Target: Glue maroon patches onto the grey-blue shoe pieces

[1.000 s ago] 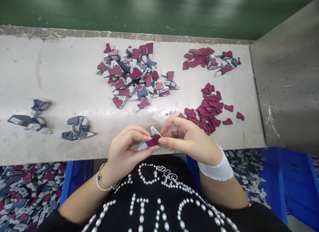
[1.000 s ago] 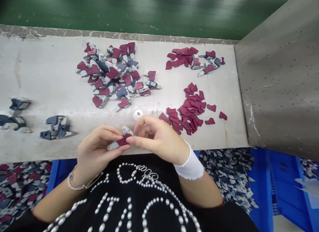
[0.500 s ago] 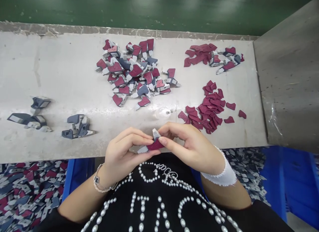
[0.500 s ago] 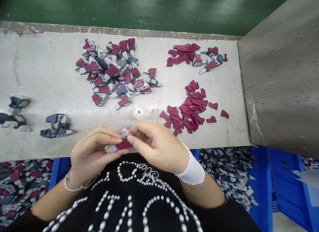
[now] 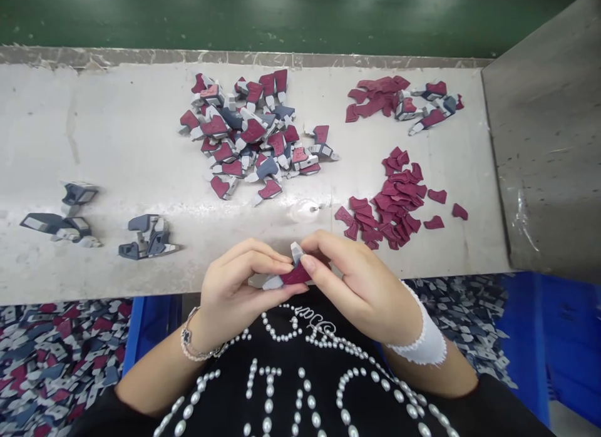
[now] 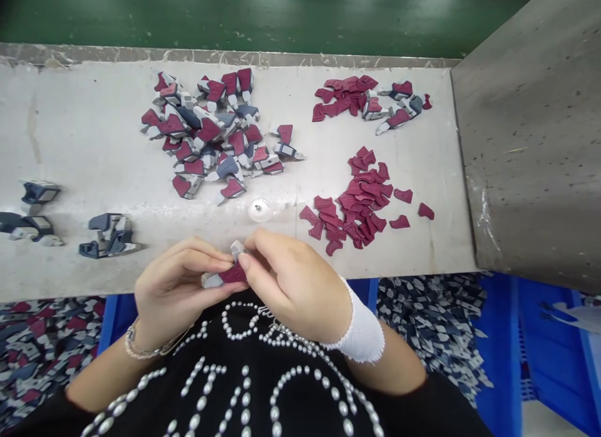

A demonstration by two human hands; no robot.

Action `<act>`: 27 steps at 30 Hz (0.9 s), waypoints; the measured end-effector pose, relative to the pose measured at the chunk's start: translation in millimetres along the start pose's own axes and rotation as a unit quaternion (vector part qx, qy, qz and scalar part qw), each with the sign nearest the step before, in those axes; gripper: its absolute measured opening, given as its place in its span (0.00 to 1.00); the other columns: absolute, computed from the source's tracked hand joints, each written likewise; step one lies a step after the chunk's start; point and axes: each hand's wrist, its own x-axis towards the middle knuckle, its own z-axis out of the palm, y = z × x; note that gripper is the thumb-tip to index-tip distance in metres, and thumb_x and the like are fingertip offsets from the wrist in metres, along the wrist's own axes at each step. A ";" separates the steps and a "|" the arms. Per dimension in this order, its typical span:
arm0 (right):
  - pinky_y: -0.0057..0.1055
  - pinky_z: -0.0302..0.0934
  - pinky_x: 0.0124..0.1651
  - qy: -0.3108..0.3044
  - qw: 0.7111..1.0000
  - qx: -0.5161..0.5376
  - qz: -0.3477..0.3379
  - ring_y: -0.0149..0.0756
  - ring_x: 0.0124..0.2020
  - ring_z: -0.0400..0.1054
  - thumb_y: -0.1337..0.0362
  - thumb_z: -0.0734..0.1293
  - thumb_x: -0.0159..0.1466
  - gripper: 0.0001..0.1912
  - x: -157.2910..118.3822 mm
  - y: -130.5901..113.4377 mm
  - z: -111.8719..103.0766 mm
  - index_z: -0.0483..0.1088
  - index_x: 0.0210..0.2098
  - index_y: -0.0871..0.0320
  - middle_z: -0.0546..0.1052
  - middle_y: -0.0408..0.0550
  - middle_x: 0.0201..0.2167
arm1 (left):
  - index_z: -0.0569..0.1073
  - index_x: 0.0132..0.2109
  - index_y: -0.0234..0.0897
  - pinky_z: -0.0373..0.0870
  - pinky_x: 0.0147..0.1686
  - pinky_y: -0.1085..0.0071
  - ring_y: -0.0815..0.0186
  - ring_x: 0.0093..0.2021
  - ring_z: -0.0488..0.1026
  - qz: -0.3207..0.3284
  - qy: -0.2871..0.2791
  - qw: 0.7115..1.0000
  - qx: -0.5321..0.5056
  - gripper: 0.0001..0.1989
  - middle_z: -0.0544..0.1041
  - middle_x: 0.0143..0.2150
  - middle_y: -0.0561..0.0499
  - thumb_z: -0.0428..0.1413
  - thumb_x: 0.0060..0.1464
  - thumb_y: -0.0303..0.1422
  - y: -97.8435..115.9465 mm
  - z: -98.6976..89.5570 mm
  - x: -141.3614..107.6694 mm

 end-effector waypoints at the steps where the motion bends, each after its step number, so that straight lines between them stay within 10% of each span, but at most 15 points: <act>1: 0.29 0.56 0.32 -0.003 1.000 0.012 0.001 0.29 0.28 0.62 0.64 0.57 0.74 0.08 -0.9 0.6 0.8 0.65 0.39 0.58 0.67 0.39 0.28 | 0.76 0.41 0.36 0.80 0.39 0.73 0.69 0.38 0.78 -0.006 0.005 1.000 -0.011 0.17 0.80 0.38 0.52 0.71 0.43 0.22 -0.6 0.4 -0.7; 11: 0.32 0.60 0.35 0.040 0.994 -0.098 -0.031 0.36 0.32 0.67 0.66 0.59 0.73 0.06 -4.8 4.7 8.7 0.66 0.41 0.59 0.73 0.44 0.31 | 0.75 0.47 0.40 0.78 0.40 0.74 0.69 0.37 0.79 -0.131 -0.030 0.990 0.033 0.16 0.81 0.40 0.53 0.67 0.52 0.28 2.7 1.7 -1.9; 19: 0.31 0.54 0.29 0.002 0.969 -0.197 -0.149 0.35 0.28 0.60 0.70 0.58 0.73 0.11 -11.0 2.0 3.7 0.67 0.34 0.60 0.68 0.44 0.26 | 0.74 0.28 0.36 0.69 0.21 0.76 0.71 0.22 0.71 -0.264 -0.070 0.958 -0.082 0.10 0.75 0.23 0.56 0.69 0.47 0.29 10.0 -1.3 5.1; 27: 0.34 0.62 0.33 -0.036 0.953 -0.267 -0.134 0.41 0.33 0.67 0.70 0.59 0.72 0.08 -11.8 2.6 3.1 0.70 0.44 0.61 0.75 0.49 0.32 | 0.79 0.34 0.36 0.74 0.30 0.72 0.67 0.28 0.76 -0.245 -0.136 0.956 -0.084 0.05 0.80 0.29 0.53 0.67 0.50 0.30 9.1 -2.3 11.7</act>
